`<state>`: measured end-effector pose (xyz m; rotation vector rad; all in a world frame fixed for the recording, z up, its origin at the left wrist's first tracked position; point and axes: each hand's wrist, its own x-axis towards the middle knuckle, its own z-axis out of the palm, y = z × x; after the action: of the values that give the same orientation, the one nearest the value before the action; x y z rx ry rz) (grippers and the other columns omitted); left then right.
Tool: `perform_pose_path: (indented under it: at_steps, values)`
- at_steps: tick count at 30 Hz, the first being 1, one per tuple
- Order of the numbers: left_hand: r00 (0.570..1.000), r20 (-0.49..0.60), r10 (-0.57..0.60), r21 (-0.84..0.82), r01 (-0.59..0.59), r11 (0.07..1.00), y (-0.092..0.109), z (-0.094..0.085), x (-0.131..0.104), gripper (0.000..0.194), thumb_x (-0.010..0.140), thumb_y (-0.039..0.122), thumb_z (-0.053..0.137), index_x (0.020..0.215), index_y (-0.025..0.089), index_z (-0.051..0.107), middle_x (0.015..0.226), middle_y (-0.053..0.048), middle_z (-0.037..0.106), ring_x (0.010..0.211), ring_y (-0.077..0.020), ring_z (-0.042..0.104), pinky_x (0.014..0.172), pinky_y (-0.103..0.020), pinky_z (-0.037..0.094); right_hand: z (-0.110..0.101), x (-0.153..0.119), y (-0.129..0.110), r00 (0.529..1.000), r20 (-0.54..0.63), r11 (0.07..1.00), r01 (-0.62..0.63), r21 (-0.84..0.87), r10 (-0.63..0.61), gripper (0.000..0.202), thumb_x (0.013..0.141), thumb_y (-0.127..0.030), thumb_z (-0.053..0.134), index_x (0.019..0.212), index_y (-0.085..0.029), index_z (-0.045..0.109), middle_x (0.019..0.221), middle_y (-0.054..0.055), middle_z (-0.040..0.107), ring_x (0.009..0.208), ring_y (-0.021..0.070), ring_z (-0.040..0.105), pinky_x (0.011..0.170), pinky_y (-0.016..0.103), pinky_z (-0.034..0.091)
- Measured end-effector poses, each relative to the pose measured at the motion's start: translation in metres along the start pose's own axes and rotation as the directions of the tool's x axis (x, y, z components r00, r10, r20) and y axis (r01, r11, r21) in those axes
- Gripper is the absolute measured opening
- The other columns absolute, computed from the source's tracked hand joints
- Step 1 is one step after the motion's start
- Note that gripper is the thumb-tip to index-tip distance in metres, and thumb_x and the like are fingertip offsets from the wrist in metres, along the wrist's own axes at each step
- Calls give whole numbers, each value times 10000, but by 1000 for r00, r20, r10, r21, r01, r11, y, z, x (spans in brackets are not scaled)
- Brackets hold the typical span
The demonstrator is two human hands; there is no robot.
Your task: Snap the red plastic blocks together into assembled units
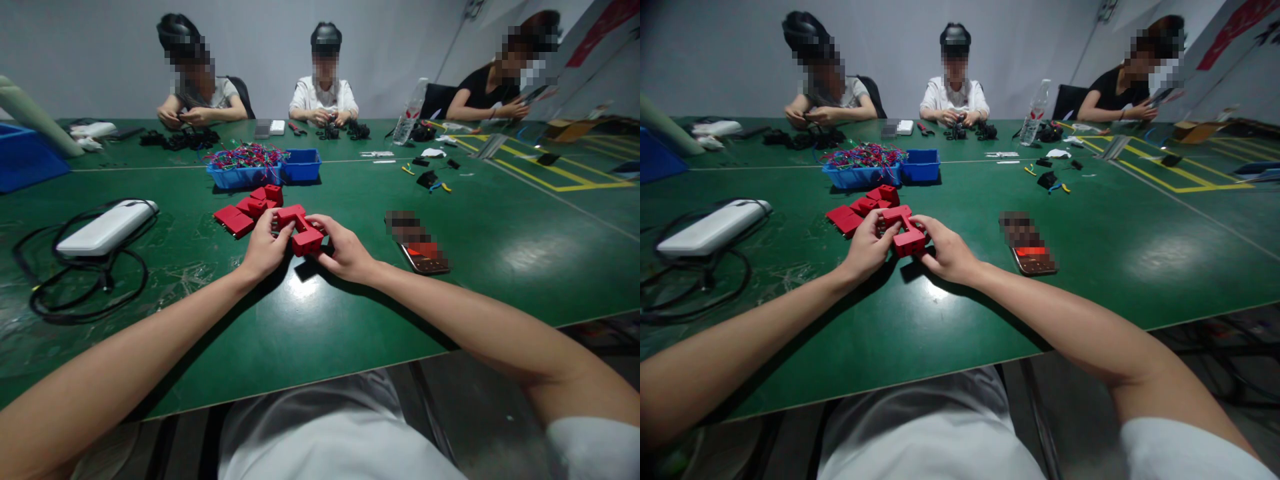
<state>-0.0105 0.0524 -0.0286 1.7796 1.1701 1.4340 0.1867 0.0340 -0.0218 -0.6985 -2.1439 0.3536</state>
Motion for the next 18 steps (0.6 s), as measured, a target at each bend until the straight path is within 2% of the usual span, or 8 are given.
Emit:
perform_pose_path:
  at_steps: [5,8,12,15,18]
  values:
    - [1000,-15,12,37,-12,999,2,-2,-1,257,891,376,622,1068,194,586,1035,-58,670,948,-189,644,883,-345,519,1,0,0,996,68,997,57,45,-60,624,858,-177,597,1438,-156,369,1379,191,570,1239,263,590,1033,437,493]
    - [997,-69,25,124,-16,992,1,-4,-1,275,880,390,649,1072,199,603,1033,-61,632,930,-191,615,861,-345,518,0,0,0,991,105,995,81,59,-87,678,841,-151,590,1468,-176,335,1412,184,548,1273,264,570,1053,450,481]
    - [988,-139,68,215,-37,976,0,-6,-1,248,841,323,685,1055,217,619,1043,-51,572,949,-192,595,844,-335,526,-1,1,-1,990,129,997,42,65,-50,709,821,-129,574,1477,-205,316,1383,162,571,1214,253,602,1019,448,498]
    - [988,-145,58,175,-32,984,1,-4,-1,254,835,305,674,1063,222,602,1075,-53,550,970,-191,597,775,-304,540,-3,2,-2,989,151,994,-12,112,-5,703,803,-130,569,1462,-193,329,1288,146,630,1099,234,651,945,417,530]
    - [996,-94,6,43,-2,999,2,-1,-2,280,845,338,652,1082,217,566,1079,-51,545,918,-170,614,728,-277,553,-3,3,-2,984,163,978,-103,183,73,662,777,-104,527,1415,-189,373,1201,116,679,984,205,681,868,383,545]
